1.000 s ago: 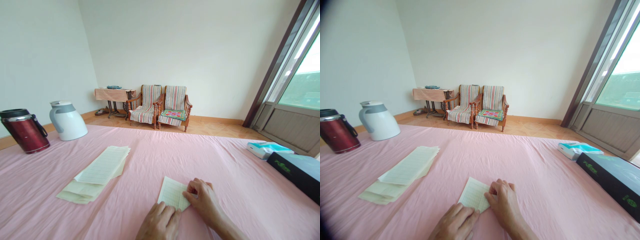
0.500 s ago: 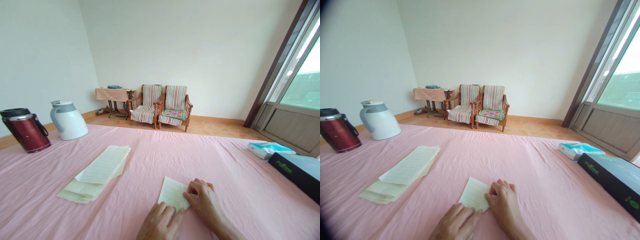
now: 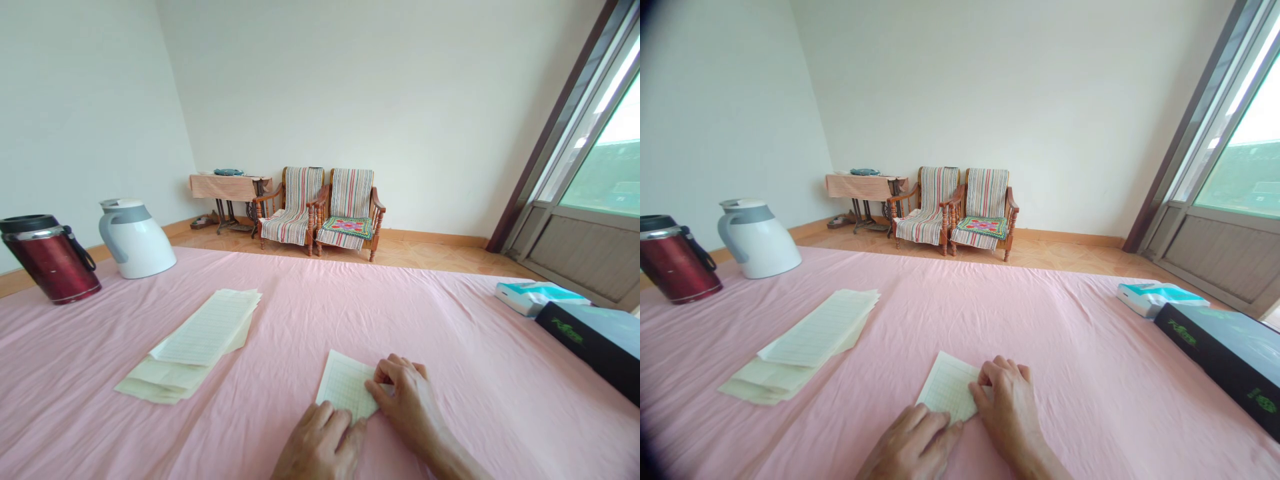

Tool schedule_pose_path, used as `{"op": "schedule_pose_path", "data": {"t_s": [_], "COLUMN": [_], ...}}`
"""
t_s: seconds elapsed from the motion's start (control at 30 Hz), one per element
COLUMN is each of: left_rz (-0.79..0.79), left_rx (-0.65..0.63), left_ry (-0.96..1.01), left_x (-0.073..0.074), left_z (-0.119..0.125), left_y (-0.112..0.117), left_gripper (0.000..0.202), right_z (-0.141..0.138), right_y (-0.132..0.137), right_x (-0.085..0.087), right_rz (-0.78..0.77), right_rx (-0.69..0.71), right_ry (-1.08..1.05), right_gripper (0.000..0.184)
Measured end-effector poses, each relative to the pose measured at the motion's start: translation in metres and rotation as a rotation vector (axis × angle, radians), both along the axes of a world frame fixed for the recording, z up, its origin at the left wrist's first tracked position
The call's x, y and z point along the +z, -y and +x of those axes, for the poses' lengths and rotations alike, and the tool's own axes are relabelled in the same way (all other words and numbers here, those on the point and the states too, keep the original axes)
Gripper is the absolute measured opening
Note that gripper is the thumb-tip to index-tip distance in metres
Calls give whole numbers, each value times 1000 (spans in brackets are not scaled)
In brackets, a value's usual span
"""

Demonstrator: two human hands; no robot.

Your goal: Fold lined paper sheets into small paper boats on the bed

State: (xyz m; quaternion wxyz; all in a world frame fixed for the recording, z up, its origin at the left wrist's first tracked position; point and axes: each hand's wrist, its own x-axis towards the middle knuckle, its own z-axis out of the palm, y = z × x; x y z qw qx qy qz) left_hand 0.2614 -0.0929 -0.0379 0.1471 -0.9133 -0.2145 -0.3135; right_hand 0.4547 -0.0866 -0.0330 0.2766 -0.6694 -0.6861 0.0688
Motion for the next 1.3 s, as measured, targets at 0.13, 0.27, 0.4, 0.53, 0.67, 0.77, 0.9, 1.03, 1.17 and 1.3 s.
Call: {"op": "schedule_pose_path", "data": {"t_s": [0.13,0.27,0.4,0.53,0.67,0.77,0.9,1.03,1.17,1.3], "left_rz": [-4,-11,-22,-27,-45,-35,-14,-5,-1,17], "left_rx": [-2,1,0,7,14,11,9,13,12,12], "left_ry": [-7,-5,-2,-4,-17,-19,-18,-6,1,8], "left_x": [2,-1,-3,-6,-8,-7,-5,-3,-1,-2], "left_z": [-1,0,1,1,1,2,3,3,2,3], "left_y": [1,0,-1,-2,-3,-3,-2,-2,-1,-2], "left_gripper": [27,27,26,25,25,26,27,28,29,30], "right_z": [0,0,0,-1,-2,-2,-2,-1,0,1], "right_y": [0,0,0,1,2,2,2,1,1,1], "right_x": [-1,-1,-2,-3,-3,-3,-3,-4,-5,-5], "right_rz": [16,27,34,43,50,46,46,47,37,41], "right_rx": [1,-2,-1,0,-10,-10,-6,-3,7,5], "right_ry": [-10,-15,-8,4,18,22,23,22,9,8], "right_gripper": [16,15,15,15,16,17,16,17,18,17]}}
